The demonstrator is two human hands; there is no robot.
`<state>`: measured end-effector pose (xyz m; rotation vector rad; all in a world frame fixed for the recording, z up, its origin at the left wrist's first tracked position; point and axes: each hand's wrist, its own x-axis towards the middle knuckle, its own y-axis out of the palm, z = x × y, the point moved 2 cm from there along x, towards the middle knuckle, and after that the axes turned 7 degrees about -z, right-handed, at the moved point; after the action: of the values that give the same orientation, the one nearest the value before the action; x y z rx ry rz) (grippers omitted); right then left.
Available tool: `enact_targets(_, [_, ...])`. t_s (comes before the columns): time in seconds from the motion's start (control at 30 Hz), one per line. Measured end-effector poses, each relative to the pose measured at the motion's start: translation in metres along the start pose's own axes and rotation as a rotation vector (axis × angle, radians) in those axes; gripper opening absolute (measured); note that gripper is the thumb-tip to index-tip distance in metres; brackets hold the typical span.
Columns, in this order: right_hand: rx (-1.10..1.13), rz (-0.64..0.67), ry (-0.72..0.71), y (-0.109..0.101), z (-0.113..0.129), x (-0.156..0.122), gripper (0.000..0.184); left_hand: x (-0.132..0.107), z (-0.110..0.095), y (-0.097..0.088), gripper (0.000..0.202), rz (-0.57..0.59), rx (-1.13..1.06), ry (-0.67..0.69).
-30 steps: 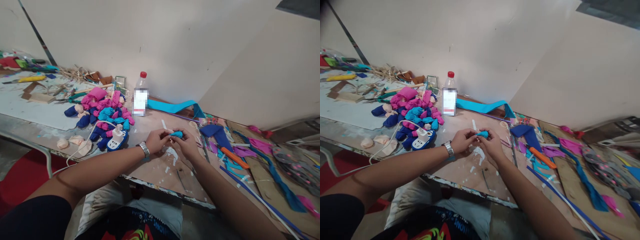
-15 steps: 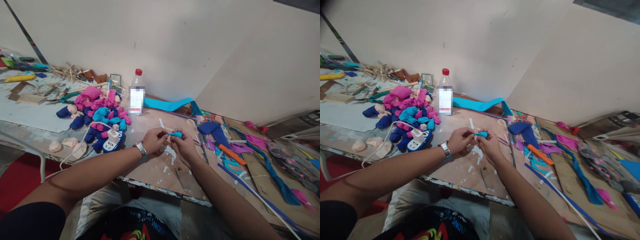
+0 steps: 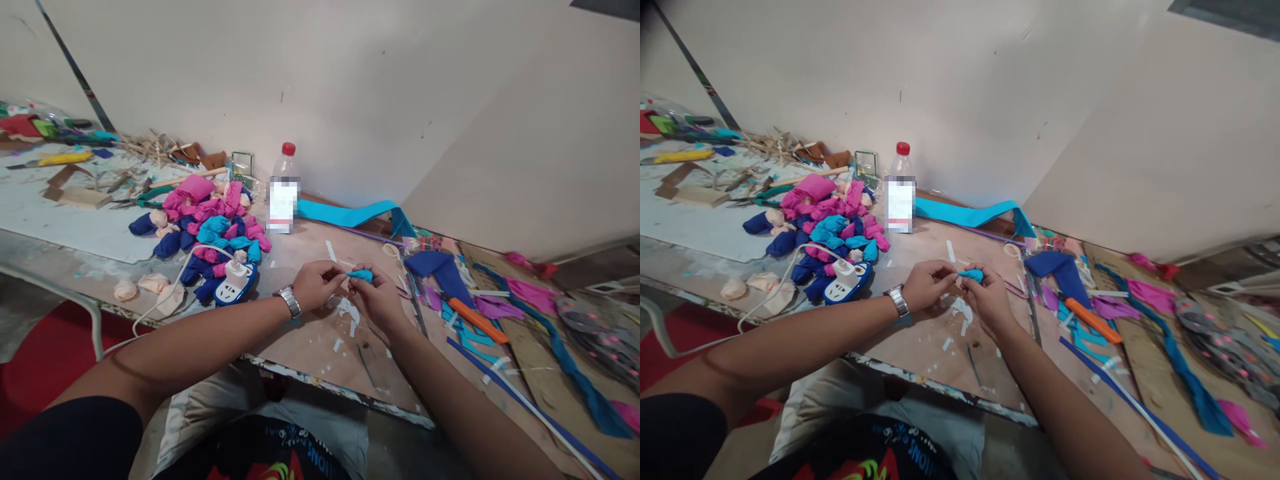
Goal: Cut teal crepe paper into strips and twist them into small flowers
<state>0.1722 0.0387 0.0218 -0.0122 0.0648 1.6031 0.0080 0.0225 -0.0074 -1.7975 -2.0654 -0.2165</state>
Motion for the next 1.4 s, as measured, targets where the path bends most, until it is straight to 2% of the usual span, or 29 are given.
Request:
enact_targets(0.27, [-0.138,0.036,-0.091,0.000,0.000,0.005,0.035,0.001,0.003,0.003,0.027,0.059,-0.037,-0.008])
enact_targets(0.47, [-0.284,0.040,-0.288,-0.005,0.003,0.008,0.035,0.001,0.005,0.004,0.030,0.077,-0.012,-0.018])
enact_targets(0.6, [-0.451,0.047,-0.422,-0.007,0.022,0.020,0.026,0.002,0.001,0.003,0.027,0.082,0.045,-0.030])
enact_targets(0.67, [-0.564,0.045,-0.525,0.002,0.040,0.028,0.022,0.002,-0.002,0.003,0.024,0.096,0.088,-0.036])
enact_targets(0.77, [-0.724,0.200,-0.655,0.041,0.068,0.039,0.017,0.001,-0.007,0.004,0.017,0.140,0.151,-0.031])
enact_targets(0.87, [-0.818,0.463,-0.760,0.108,0.084,0.050,0.026,-0.001,-0.010,0.004,0.016,0.175,0.201,-0.020])
enact_targets(1.0, [-0.886,0.749,-0.817,0.209,0.084,0.062,0.042,-0.004,-0.008,0.003,0.020,0.228,0.226,-0.013])
enact_targets(1.1, [-0.954,0.852,-0.873,0.266,0.078,0.069,0.038,-0.003,-0.003,0.007,0.021,0.261,0.235,-0.017])
enact_targets(1.17, [-0.996,0.904,-0.940,0.290,0.073,0.071,0.035,0.000,0.003,0.013,0.019,0.285,0.235,-0.010])
enact_targets(1.23, [-1.039,0.947,-0.989,0.302,0.067,0.072,0.036,0.003,0.009,0.020,0.021,0.308,0.219,0.008])
enact_targets(1.3, [-1.055,0.967,-1.044,0.307,0.061,0.073,0.036,0.005,0.016,0.027,0.028,0.305,0.208,0.000])
enact_targets(1.4, [-1.074,0.999,-1.105,0.308,0.053,0.074,0.035,0.006,0.023,0.034,0.026,0.306,0.185,-0.018])
